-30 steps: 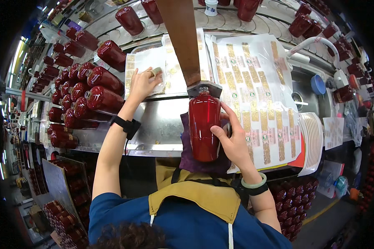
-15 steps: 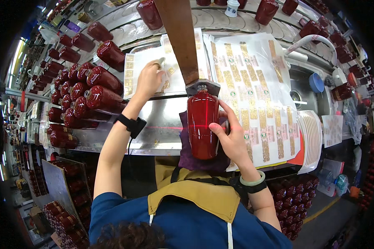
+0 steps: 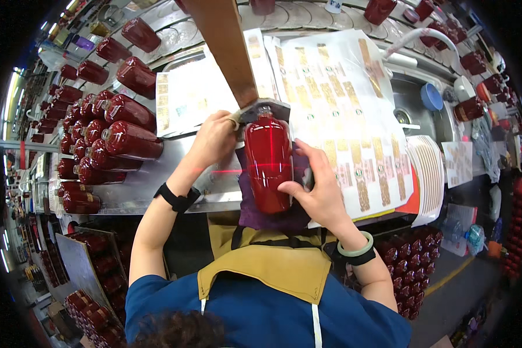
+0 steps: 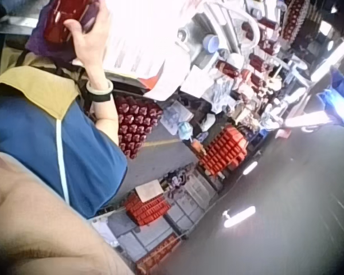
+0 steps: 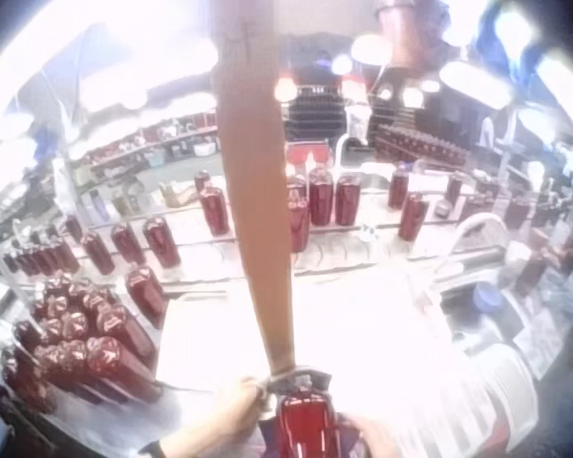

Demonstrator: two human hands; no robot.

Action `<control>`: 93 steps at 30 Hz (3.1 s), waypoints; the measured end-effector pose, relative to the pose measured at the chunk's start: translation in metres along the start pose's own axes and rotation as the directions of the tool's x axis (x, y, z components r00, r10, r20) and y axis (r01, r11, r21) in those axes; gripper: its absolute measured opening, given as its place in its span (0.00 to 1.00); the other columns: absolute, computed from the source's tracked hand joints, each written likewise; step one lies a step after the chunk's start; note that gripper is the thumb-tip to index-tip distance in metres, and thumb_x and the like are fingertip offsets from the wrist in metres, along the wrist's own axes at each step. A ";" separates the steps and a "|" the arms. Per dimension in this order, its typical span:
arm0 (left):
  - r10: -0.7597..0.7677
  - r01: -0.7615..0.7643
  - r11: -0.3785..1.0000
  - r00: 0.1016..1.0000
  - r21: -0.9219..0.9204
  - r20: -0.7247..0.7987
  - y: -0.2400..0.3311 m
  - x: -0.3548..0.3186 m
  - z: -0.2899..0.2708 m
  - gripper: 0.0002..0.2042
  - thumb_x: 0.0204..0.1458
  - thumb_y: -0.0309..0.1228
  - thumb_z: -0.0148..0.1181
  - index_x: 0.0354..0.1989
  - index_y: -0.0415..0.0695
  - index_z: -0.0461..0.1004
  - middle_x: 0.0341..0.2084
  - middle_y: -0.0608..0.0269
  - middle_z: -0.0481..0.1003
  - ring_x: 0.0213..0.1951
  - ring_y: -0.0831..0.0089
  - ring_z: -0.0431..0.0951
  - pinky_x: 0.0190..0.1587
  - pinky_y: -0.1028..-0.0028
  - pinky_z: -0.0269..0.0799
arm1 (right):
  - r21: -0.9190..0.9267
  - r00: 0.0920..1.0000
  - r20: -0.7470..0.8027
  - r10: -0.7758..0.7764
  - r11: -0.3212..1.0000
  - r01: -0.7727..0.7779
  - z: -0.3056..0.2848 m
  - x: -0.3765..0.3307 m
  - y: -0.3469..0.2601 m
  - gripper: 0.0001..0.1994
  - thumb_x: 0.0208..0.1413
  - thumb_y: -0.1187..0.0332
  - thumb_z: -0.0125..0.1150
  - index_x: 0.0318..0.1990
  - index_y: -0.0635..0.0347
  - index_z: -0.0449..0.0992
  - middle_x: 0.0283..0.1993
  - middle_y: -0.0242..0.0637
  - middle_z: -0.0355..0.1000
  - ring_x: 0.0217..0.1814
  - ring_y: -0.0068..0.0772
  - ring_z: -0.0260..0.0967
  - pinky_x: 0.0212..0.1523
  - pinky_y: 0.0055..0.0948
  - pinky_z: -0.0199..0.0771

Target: The person is manually applying decorative and informational labels onto red liquor bottles and smoothing them with a small tool.

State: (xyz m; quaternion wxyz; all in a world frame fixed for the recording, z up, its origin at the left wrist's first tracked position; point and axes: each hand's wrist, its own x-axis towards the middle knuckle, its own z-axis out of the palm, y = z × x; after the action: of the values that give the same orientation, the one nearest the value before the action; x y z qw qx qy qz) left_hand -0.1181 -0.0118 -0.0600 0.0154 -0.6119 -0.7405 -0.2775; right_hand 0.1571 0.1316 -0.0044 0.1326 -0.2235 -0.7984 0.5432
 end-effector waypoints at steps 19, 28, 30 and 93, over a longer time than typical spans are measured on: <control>-0.379 0.285 0.924 0.782 -0.256 -0.495 0.085 -0.022 -0.036 0.25 0.49 0.17 0.66 0.59 0.40 0.78 0.30 0.66 0.81 0.34 0.73 0.80 0.39 0.73 0.74 | -0.377 0.950 0.051 -0.309 0.874 0.305 0.017 -0.024 -0.014 0.49 0.40 0.69 0.81 0.73 0.65 0.59 0.69 0.52 0.62 0.63 0.56 0.70 0.54 0.42 0.80; -0.132 0.078 0.986 0.908 -0.150 -0.397 0.147 -0.007 -0.028 0.15 0.43 0.16 0.69 0.41 0.38 0.79 0.38 0.54 0.79 0.43 0.53 0.78 0.45 0.61 0.75 | -0.056 0.964 0.169 -0.206 0.974 0.218 -0.012 -0.012 -0.012 0.43 0.46 0.64 0.80 0.70 0.64 0.65 0.69 0.50 0.65 0.70 0.49 0.65 0.70 0.40 0.64; -0.131 0.072 0.983 0.920 -0.169 -0.370 0.147 -0.014 -0.020 0.17 0.42 0.20 0.70 0.44 0.37 0.78 0.41 0.53 0.78 0.46 0.53 0.77 0.49 0.59 0.73 | 0.057 0.987 0.090 -0.129 0.991 0.125 -0.011 -0.004 -0.009 0.33 0.53 0.65 0.74 0.66 0.64 0.70 0.62 0.49 0.72 0.68 0.47 0.67 0.69 0.40 0.63; -0.670 0.258 -0.023 0.713 -0.966 0.207 0.143 -0.015 0.000 0.31 0.68 0.29 0.58 0.75 0.37 0.52 0.65 0.51 0.67 0.64 0.66 0.70 0.66 0.65 0.67 | 0.401 0.992 0.017 0.126 0.908 -0.122 0.020 0.045 -0.012 0.29 0.61 0.65 0.72 0.68 0.56 0.68 0.32 0.19 0.57 0.33 0.11 0.52 0.35 0.15 0.55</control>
State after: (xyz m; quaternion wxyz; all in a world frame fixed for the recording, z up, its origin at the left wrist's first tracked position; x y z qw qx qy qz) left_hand 0.0161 -0.0110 -0.0097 -0.3475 -0.1270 -0.5353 -0.7593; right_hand 0.1063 0.1344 -0.0020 0.1445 -0.2443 -0.6537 0.7016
